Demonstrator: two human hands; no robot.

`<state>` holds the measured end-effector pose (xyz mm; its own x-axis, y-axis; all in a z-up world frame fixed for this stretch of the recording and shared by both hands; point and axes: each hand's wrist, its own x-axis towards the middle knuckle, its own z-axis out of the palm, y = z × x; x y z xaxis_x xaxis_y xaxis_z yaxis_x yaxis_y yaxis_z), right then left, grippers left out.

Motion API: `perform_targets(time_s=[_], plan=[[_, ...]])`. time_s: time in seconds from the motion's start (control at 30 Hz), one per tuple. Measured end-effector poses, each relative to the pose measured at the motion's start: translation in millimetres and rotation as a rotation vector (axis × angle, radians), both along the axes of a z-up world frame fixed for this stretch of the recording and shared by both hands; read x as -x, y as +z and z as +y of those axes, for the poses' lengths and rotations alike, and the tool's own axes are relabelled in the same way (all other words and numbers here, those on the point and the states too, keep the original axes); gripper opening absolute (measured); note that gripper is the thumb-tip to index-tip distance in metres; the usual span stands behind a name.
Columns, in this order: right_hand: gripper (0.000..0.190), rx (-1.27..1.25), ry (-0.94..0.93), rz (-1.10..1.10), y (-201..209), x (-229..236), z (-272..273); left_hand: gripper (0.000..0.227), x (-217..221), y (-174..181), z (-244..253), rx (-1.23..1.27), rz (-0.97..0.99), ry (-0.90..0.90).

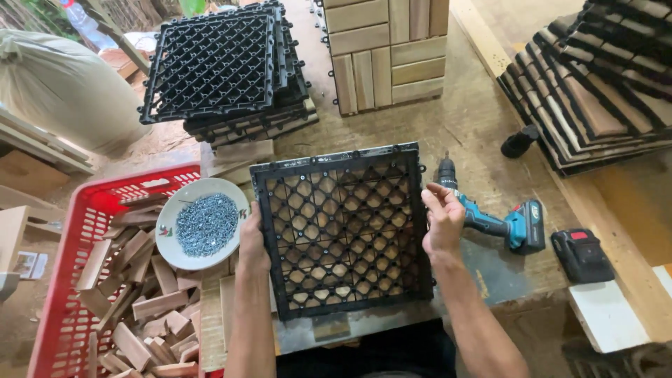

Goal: Assembling wooden deck tiles by fastening wooden slats to a plastic grid base using a power drill and screws.

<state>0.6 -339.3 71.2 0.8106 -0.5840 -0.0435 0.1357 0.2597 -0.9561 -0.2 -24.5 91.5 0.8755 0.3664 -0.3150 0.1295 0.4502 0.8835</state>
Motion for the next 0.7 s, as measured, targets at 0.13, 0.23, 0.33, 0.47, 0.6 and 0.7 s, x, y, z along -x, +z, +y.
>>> perform_targets(time_s=[0.13,0.23,0.33,0.47,0.6,0.7], plan=[[0.024,-0.055,0.166,0.009,-19.3,-30.4,-27.7,0.042,16.0,30.8,-7.3,0.066,-0.064,0.000],[0.023,0.014,0.219,0.053,-5.3,-41.0,-27.1,0.043,17.2,20.3,0.3,0.077,-0.130,-0.009],[0.028,-0.307,0.417,-0.081,22.5,-37.5,-14.1,0.044,18.1,17.3,7.1,0.106,-0.194,-0.055],[0.041,-0.494,0.602,-0.019,26.0,-39.3,-12.7,0.039,23.3,17.5,13.8,0.161,-0.277,-0.103],[0.036,-0.502,0.627,-0.004,44.2,-48.0,-8.4,0.029,11.1,-14.5,37.7,0.169,-0.345,-0.208],[0.035,-0.482,0.630,0.032,51.0,-49.2,-4.7,0.032,17.2,50.1,22.4,0.195,-0.353,-0.195]])
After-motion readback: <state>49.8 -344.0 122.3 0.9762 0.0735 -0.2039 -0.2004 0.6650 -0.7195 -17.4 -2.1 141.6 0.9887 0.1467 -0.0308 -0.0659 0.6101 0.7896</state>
